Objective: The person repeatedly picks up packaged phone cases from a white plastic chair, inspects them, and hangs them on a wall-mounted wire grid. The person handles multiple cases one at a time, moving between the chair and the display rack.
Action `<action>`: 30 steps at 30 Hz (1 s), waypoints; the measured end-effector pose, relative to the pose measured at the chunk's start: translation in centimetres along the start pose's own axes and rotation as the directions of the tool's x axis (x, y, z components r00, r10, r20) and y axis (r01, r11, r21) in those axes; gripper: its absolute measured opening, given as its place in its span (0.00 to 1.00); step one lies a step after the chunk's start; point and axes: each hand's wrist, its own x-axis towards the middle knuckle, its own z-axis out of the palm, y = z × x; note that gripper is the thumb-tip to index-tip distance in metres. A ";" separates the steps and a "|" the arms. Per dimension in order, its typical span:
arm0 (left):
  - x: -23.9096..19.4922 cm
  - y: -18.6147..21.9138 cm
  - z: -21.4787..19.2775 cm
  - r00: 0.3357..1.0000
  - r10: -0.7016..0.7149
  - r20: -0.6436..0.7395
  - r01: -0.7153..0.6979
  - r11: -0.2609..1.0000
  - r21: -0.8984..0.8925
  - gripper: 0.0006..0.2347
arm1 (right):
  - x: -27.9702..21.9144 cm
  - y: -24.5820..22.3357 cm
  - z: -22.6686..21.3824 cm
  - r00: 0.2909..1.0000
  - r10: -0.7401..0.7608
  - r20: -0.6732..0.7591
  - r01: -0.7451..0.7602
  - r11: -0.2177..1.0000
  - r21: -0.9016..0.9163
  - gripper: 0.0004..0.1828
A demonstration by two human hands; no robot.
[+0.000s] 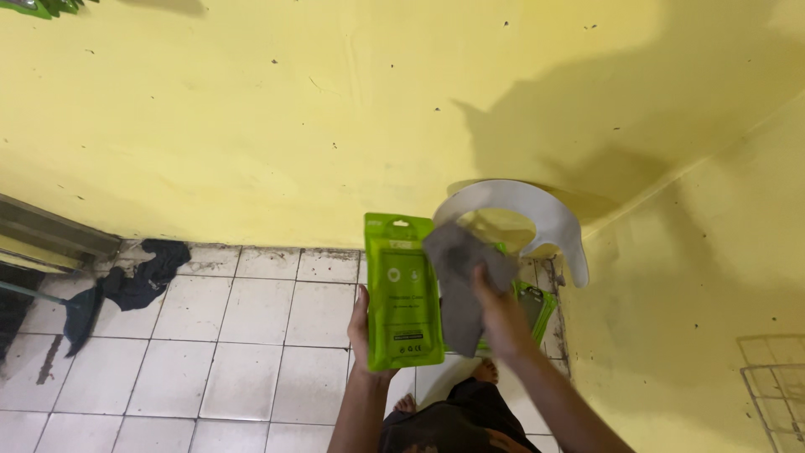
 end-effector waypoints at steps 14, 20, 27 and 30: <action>-0.7 -2.4 7.8 0.987 0.041 -0.152 0.004 0.958 0.288 0.32 | 2.0 0.2 6.2 0.553 -0.786 0.277 0.775 0.363 -0.518 0.31; 1.1 -1.1 5.9 0.953 0.284 -0.106 -0.244 0.926 0.290 0.32 | -1.4 0.8 6.8 0.560 -0.730 0.392 0.767 0.277 -0.579 0.31; 4.0 -0.9 2.4 0.980 0.174 0.093 -0.161 0.977 -0.138 0.32 | -6.4 2.3 5.3 0.546 -0.727 0.417 0.794 0.290 -0.534 0.34; 4.8 -1.0 1.8 0.995 0.087 -0.047 -0.094 0.981 -0.171 0.32 | -6.3 3.7 3.3 0.529 -0.731 0.431 0.817 0.301 -0.492 0.28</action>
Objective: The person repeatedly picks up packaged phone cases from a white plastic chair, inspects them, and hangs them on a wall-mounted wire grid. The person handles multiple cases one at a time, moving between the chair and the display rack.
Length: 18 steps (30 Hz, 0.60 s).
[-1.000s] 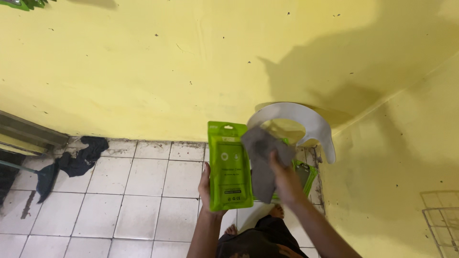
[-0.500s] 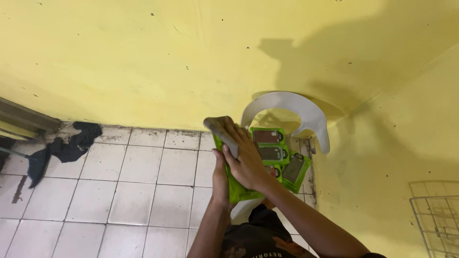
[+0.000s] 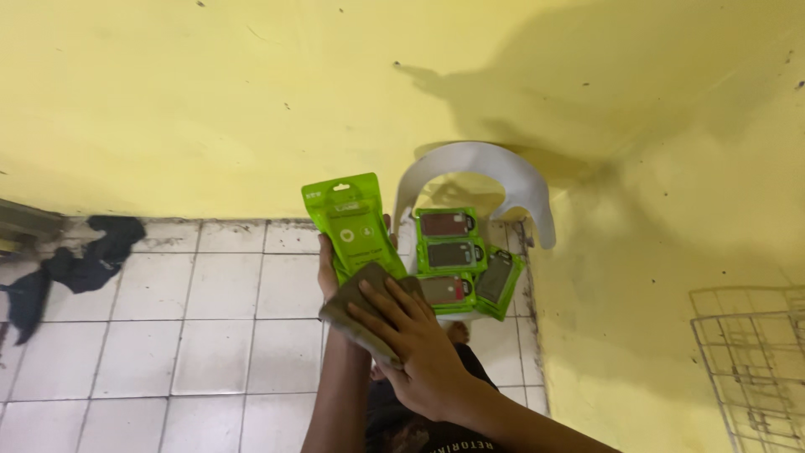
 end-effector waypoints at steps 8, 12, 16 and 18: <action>0.8 -4.0 -4.9 0.910 0.004 -0.414 0.058 0.989 0.136 0.37 | -4.3 21.0 1.3 0.626 0.739 0.251 -0.771 0.538 0.340 0.35; 2.0 -8.1 -9.9 0.947 0.011 -0.320 0.059 0.976 0.208 0.40 | -4.9 36.5 6.0 0.506 0.844 0.176 -0.857 0.468 0.217 0.33; 5.0 -13.1 -17.7 0.792 -0.030 -0.610 0.216 0.948 0.234 0.31 | -5.0 48.2 12.3 0.542 0.815 0.205 -0.840 0.527 0.128 0.31; 6.0 -15.2 -21.0 0.713 0.004 -0.701 0.245 0.936 0.254 0.24 | -4.5 52.3 15.2 0.557 0.775 0.298 -0.831 0.525 0.185 0.30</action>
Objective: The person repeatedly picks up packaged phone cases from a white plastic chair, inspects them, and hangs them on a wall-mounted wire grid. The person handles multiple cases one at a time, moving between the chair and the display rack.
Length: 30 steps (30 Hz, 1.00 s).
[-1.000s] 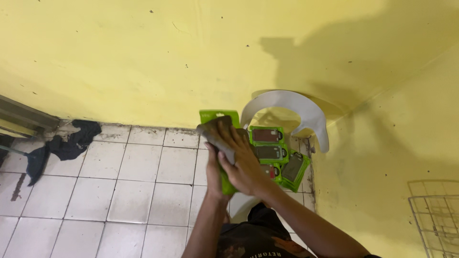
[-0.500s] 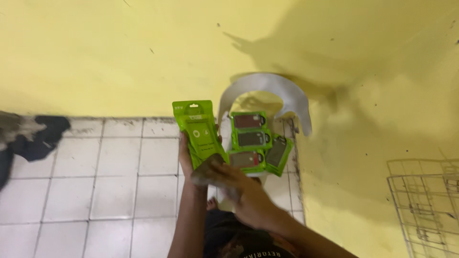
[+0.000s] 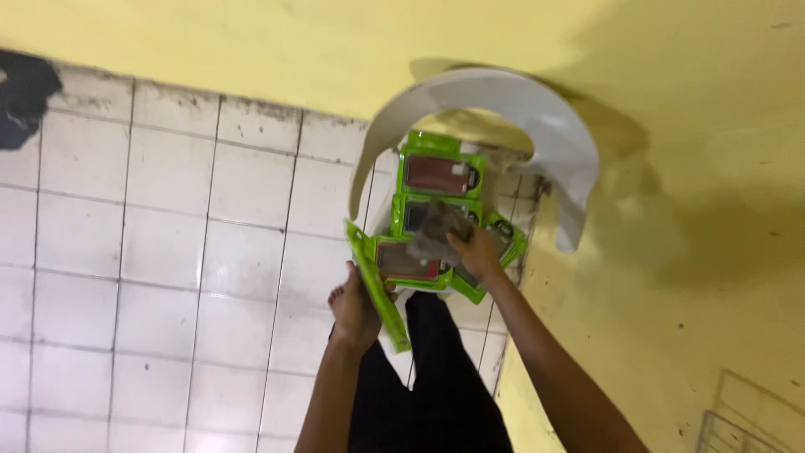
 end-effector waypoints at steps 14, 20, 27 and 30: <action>6.9 -3.3 3.2 0.991 0.126 -0.040 -0.119 0.982 0.144 0.31 | 10.0 7.1 3.0 0.961 -0.179 0.211 0.184 0.983 -0.005 0.31; 3.4 -1.7 6.6 0.975 0.186 -0.121 -0.131 0.922 0.365 0.40 | 5.5 5.6 -0.3 0.926 -0.374 0.057 0.378 0.909 -0.177 0.40; -2.9 0.9 6.9 0.918 0.380 -0.112 -0.279 0.821 0.499 0.44 | -8.9 -8.8 -3.5 0.948 -0.179 0.264 0.059 0.912 0.406 0.24; -6.9 2.7 5.6 0.740 0.669 0.065 -0.471 0.448 0.760 0.42 | -14.8 -15.7 -2.5 0.938 -0.223 0.266 0.108 0.916 0.386 0.20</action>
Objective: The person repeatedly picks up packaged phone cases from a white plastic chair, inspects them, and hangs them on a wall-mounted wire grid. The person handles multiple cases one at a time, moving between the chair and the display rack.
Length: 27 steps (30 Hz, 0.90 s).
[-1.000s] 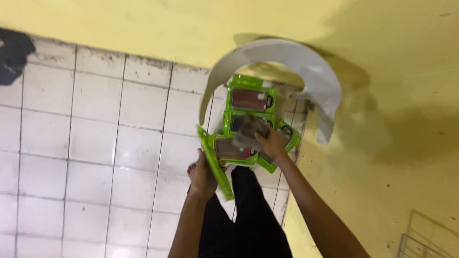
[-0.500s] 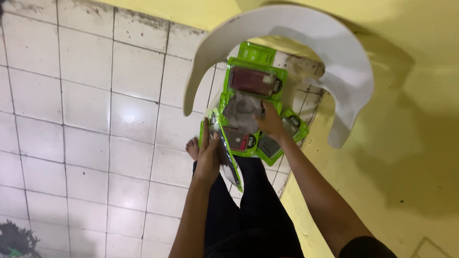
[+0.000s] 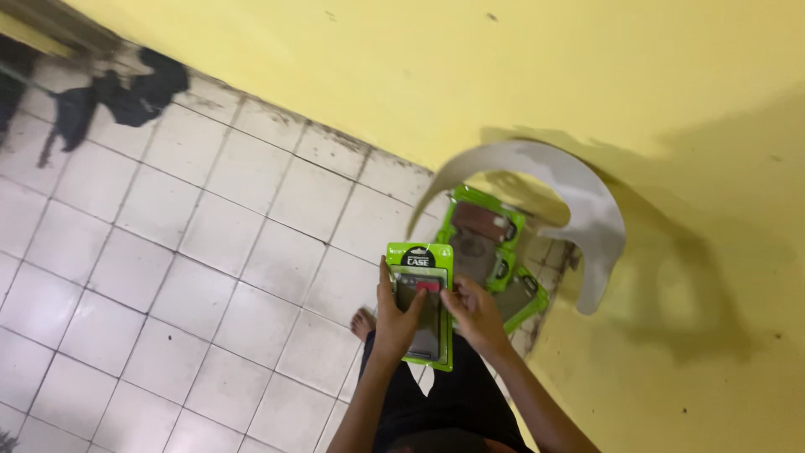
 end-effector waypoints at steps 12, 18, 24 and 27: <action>-3.0 8.4 -23.5 0.981 -0.030 -0.194 -0.045 0.928 -0.370 0.17 | -1.7 -13.8 19.4 0.887 -0.439 0.147 0.459 0.873 -0.163 0.08; -2.1 10.0 -33.2 0.939 -0.226 -0.259 0.038 0.816 -0.576 0.16 | -0.5 -18.9 29.5 0.844 -0.437 0.311 0.482 0.872 -0.084 0.09; 2.5 9.2 -40.6 0.899 -0.208 -0.385 -0.091 0.772 -0.629 0.18 | 4.0 -22.2 37.5 0.793 -0.447 0.415 0.501 0.865 -0.027 0.09; 6.9 9.0 -44.8 0.880 -0.223 -0.420 -0.127 0.742 -0.659 0.16 | 7.9 -24.5 41.5 0.743 -0.437 0.506 0.506 0.862 0.000 0.10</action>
